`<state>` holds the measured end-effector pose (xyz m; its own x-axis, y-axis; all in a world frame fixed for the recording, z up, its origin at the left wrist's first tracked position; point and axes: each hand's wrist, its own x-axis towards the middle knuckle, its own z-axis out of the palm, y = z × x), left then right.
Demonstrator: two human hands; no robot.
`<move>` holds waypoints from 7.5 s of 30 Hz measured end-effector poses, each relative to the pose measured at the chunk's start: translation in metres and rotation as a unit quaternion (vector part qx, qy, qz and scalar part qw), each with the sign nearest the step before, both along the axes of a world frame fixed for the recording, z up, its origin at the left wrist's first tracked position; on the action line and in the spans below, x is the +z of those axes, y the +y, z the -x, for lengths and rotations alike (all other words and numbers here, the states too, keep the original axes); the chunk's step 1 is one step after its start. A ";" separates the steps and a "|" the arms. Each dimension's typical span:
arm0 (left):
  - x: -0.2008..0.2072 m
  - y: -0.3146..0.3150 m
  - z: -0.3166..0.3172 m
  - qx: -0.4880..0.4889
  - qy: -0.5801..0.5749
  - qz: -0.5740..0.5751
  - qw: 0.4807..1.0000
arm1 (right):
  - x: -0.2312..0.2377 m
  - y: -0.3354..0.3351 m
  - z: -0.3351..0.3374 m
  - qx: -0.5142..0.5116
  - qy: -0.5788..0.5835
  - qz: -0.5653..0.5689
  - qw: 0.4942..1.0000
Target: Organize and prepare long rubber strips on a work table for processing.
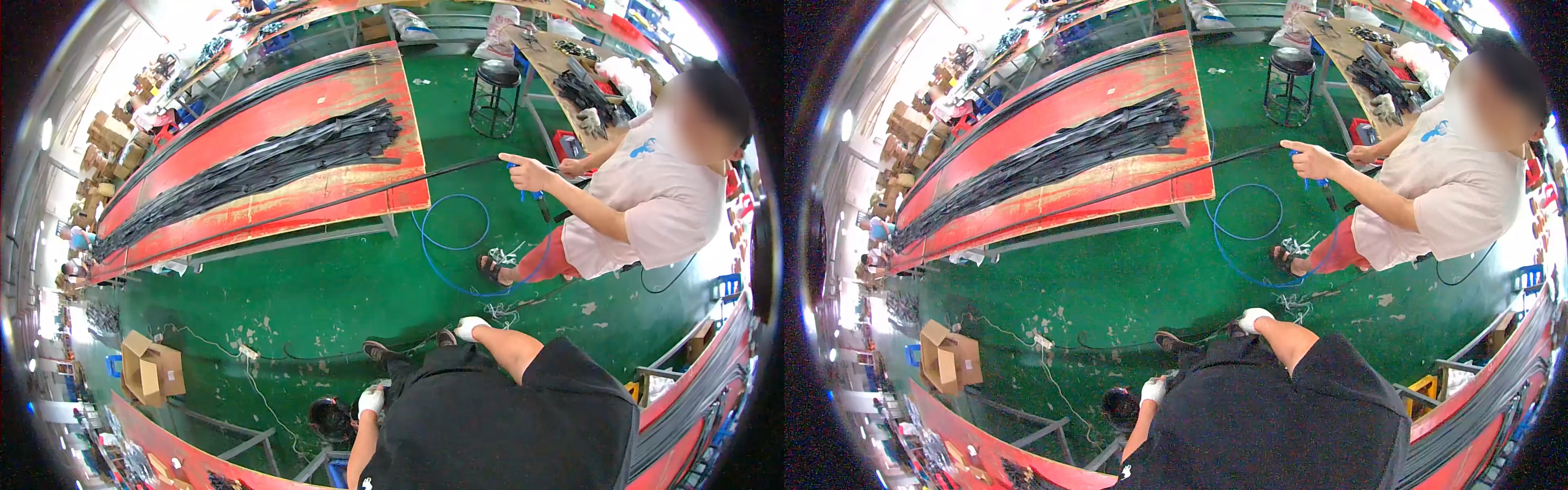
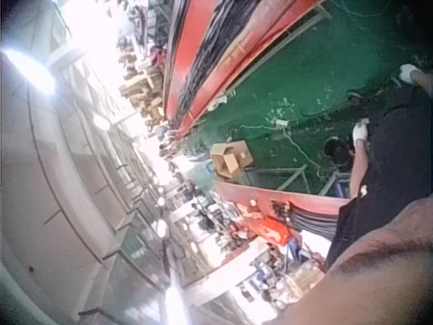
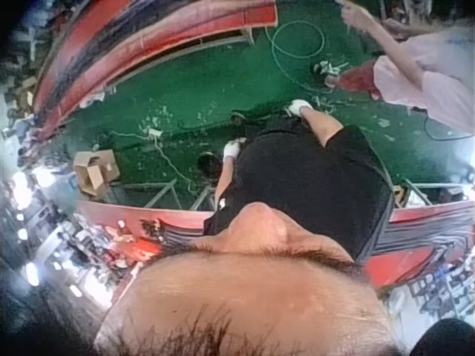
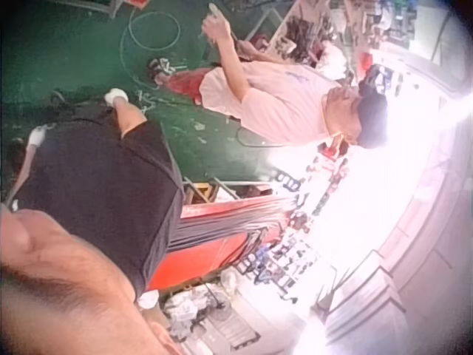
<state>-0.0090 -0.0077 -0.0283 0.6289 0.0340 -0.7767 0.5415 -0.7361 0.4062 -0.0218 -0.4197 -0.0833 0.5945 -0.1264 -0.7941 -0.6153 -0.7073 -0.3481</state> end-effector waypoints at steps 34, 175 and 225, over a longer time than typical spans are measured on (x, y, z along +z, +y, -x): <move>0.006 -0.009 -0.016 -0.091 0.015 -0.067 0.993 | -0.041 -0.019 0.023 -0.071 -0.017 -0.031 0.997; -0.039 -0.012 -0.073 -0.078 -0.079 -0.017 0.994 | 0.013 -0.049 0.072 -0.281 -0.032 0.026 0.959; -0.040 -0.016 -0.076 -0.063 -0.067 0.002 0.996 | 0.019 -0.051 0.064 -0.253 -0.028 0.026 0.967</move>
